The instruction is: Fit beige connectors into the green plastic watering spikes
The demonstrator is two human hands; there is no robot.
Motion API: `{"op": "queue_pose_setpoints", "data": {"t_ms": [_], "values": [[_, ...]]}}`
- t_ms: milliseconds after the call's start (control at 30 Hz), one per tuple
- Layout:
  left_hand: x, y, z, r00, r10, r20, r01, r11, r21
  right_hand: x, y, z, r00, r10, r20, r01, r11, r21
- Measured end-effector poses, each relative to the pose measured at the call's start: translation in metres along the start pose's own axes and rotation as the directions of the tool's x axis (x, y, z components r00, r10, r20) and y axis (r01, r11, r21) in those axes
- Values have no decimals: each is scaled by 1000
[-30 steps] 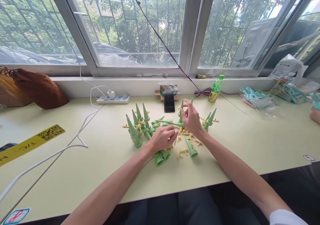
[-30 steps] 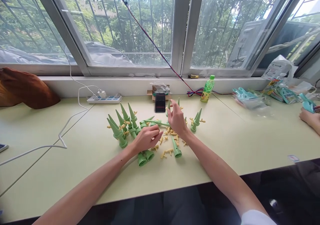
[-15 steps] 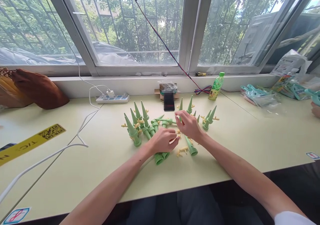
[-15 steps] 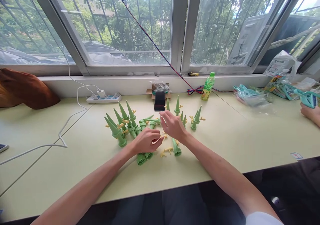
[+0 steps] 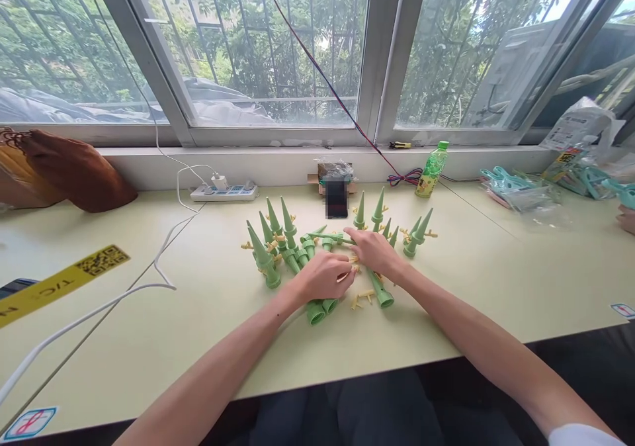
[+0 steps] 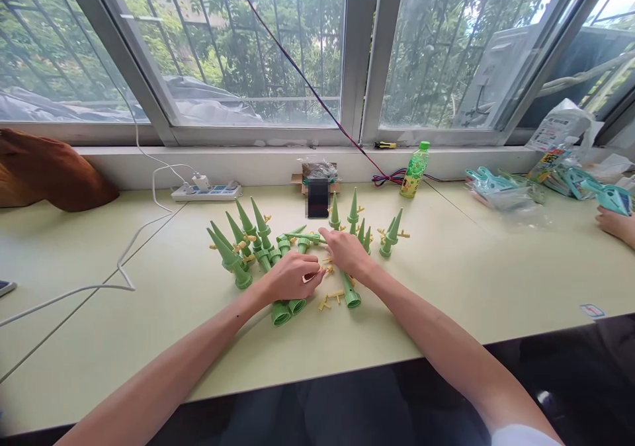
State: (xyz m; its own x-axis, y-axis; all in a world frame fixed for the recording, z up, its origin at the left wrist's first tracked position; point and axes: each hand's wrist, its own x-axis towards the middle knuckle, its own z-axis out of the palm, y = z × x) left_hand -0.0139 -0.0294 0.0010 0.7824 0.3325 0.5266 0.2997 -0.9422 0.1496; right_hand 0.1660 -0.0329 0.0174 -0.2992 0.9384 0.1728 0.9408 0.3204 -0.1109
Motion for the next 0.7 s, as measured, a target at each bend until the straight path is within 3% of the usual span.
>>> {"op": "queue_pose_setpoints", "data": {"t_ms": [467,600,700], "values": [[2,-3,-1,998,-35,45,31,996,80,1,6,3,1000,8,-30,-5,998,70],[3,-3,-3,993,-107,41,100,986,133,-1,10,0,980,-56,-192,86,985,151],[6,-2,-6,959,-284,-6,281,944,176,-1,17,-4,920,-83,-383,165,968,187]]}}
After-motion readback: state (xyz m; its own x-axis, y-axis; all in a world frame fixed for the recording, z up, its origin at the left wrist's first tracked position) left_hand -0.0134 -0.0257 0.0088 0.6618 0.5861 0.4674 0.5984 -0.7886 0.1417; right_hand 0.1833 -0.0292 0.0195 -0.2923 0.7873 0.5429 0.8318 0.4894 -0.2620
